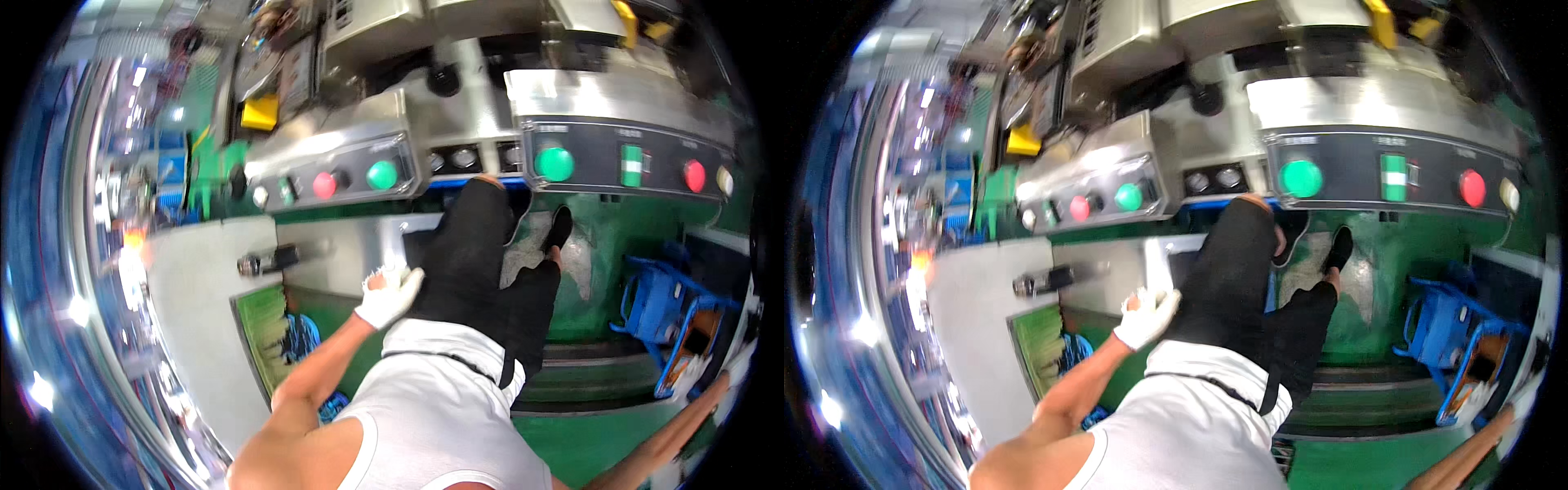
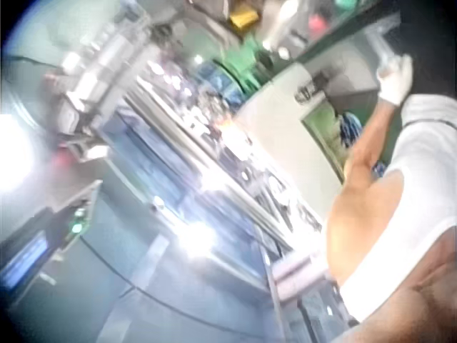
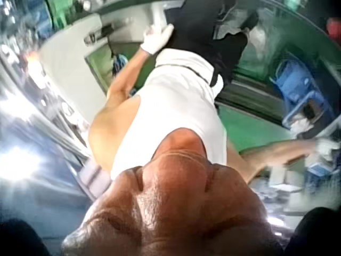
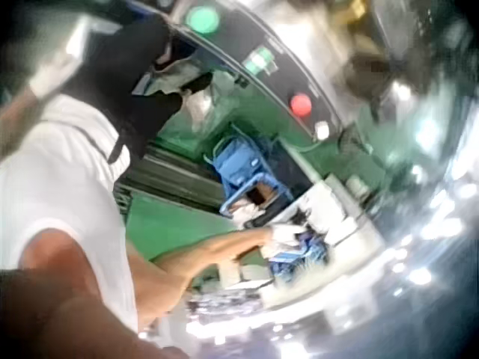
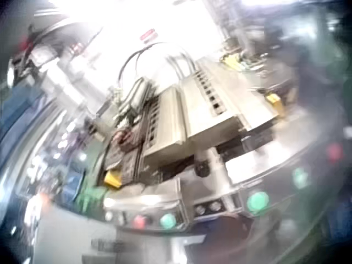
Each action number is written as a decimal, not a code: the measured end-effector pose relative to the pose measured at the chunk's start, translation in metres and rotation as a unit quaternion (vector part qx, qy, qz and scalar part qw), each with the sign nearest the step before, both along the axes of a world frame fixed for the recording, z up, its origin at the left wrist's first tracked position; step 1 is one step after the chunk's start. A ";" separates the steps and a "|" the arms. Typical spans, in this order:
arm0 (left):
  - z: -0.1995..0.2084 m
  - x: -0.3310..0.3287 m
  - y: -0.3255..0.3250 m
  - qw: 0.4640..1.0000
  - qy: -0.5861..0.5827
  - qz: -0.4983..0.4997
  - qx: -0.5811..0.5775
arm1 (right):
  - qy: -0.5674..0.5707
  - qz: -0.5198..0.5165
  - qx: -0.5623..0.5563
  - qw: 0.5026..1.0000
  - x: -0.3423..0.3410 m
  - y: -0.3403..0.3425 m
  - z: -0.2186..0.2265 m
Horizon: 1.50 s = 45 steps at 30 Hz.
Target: The person picks up shoes from a conveyor belt, places them into a lasting machine to shape them, and then places the finished shoes back onto the belt.
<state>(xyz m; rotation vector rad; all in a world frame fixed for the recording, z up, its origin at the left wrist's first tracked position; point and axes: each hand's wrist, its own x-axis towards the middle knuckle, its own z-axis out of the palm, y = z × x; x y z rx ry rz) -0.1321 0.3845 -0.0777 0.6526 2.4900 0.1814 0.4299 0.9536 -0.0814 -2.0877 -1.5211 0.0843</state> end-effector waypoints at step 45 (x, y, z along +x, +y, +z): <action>-0.075 0.136 -0.351 0.842 0.189 0.468 0.190 | -0.048 0.768 -0.258 0.584 -0.481 -0.440 0.064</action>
